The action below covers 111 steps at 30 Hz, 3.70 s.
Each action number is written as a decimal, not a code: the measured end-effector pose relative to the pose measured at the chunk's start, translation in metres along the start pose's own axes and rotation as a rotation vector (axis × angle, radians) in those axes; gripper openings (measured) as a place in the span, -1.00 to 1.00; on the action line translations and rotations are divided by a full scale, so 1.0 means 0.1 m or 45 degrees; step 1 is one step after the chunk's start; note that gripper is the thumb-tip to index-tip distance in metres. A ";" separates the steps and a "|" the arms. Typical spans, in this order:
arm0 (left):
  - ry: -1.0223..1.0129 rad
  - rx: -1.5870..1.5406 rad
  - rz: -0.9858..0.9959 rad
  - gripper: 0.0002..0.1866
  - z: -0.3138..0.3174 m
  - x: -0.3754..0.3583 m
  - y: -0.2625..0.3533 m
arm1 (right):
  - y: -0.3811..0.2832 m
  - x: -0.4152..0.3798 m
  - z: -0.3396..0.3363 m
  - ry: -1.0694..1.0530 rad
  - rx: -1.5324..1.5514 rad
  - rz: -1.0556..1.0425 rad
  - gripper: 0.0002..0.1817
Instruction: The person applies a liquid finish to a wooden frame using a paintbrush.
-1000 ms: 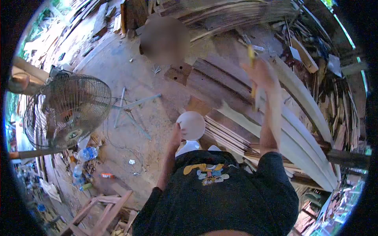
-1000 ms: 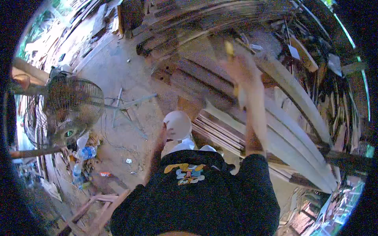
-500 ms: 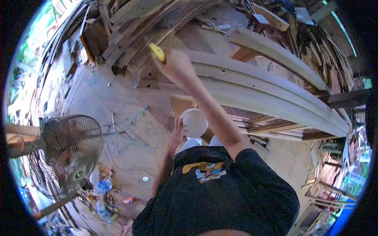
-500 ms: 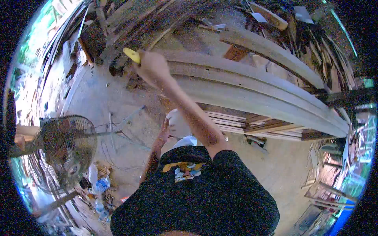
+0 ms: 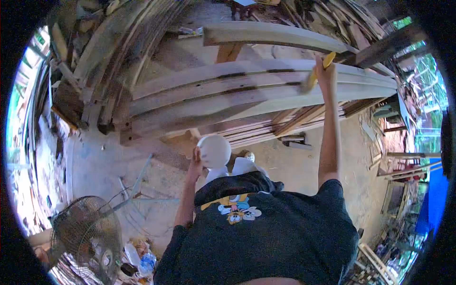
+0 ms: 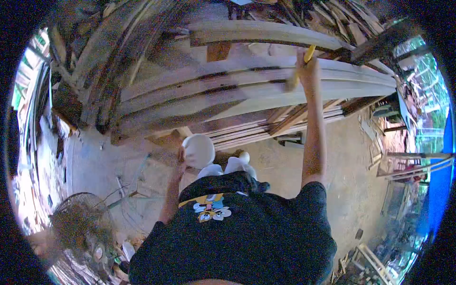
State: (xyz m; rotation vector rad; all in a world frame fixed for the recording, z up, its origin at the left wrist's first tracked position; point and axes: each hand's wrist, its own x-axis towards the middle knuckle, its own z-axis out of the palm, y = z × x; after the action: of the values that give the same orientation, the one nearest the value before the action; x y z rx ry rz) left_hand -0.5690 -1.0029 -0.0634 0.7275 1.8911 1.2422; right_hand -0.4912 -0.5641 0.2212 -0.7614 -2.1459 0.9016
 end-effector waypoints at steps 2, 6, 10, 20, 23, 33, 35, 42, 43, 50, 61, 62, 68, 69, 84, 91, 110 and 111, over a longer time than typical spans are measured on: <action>0.035 -0.179 -0.127 -0.10 0.01 0.10 0.18 | -0.09 0.03 -0.19 0.227 -0.914 -0.178 -0.61; 0.162 -0.545 -0.334 -0.27 0.09 0.12 0.96 | 0.15 -0.09 0.27 -0.145 -0.808 -0.078 -0.65; 0.141 0.472 0.295 -0.46 0.36 0.12 0.08 | -1.03 -0.55 1.17 -0.414 -0.514 -0.226 -0.82; 0.220 -0.654 -0.333 -0.41 0.12 -0.12 0.58 | -2.63 -1.14 2.52 -1.103 1.738 0.034 -0.74; 0.245 -0.779 -0.370 -0.39 0.06 -0.17 0.57 | -1.93 -0.88 2.60 -0.547 1.099 0.020 -0.72; 0.370 -0.700 -0.527 -0.37 -0.03 -0.27 1.10 | 0.62 0.31 -0.20 0.406 -0.014 -0.098 -0.70; 0.412 -0.727 -0.443 -0.38 0.06 -0.27 1.12 | 1.02 0.25 -0.47 0.289 -0.747 0.024 -0.71; 0.488 -0.813 -0.289 -0.40 0.61 -0.04 1.34 | 0.85 -0.39 0.01 0.059 -0.737 -0.284 -0.85; 0.501 -0.824 -0.278 -0.40 0.69 -0.04 1.38 | 0.28 -0.56 0.05 -0.029 -0.416 -0.218 -0.86; 0.636 -0.917 -0.167 -0.42 1.06 -0.21 1.73 | -0.57 -1.33 0.17 -0.897 1.166 0.108 -0.79; 0.762 -1.019 -0.077 -0.44 1.49 -0.31 1.95 | -0.15 -2.20 0.32 -1.058 0.406 -0.625 -0.89; 0.746 -0.981 -0.083 -0.44 1.49 -0.28 1.82 | -0.15 -2.25 0.33 -1.119 0.854 -0.190 -0.88; 0.565 -0.966 -0.485 -0.44 1.39 -0.64 2.04 | -0.33 -2.07 0.15 -1.300 0.602 0.125 -0.84; 0.531 -0.988 -0.369 -0.44 1.38 -0.69 1.82 | -0.35 -2.03 0.21 -1.124 0.842 0.088 -0.82; 0.742 -0.992 -0.677 -0.41 0.71 -2.31 0.51 | -0.03 -3.19 2.75 -1.115 -0.150 -1.226 -0.78; 0.569 -0.874 -0.719 -0.31 0.52 -2.35 0.45 | -1.05 -2.61 2.06 -0.856 -0.073 -1.054 -0.74; 0.415 -0.983 -0.432 -0.34 2.44 -0.26 1.25 | 2.37 -1.16 -1.75 -0.765 -0.737 -1.264 -0.66; 0.403 -0.987 -0.432 -0.34 2.61 -0.18 1.31 | 2.22 -1.16 -1.92 -0.762 -0.468 -0.900 -0.67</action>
State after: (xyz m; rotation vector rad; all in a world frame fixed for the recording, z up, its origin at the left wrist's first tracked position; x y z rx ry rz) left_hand -0.3353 -0.8375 -0.0029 -0.2002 1.4769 1.7506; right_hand -0.2205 -0.4446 0.1110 0.1808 -2.8563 0.3719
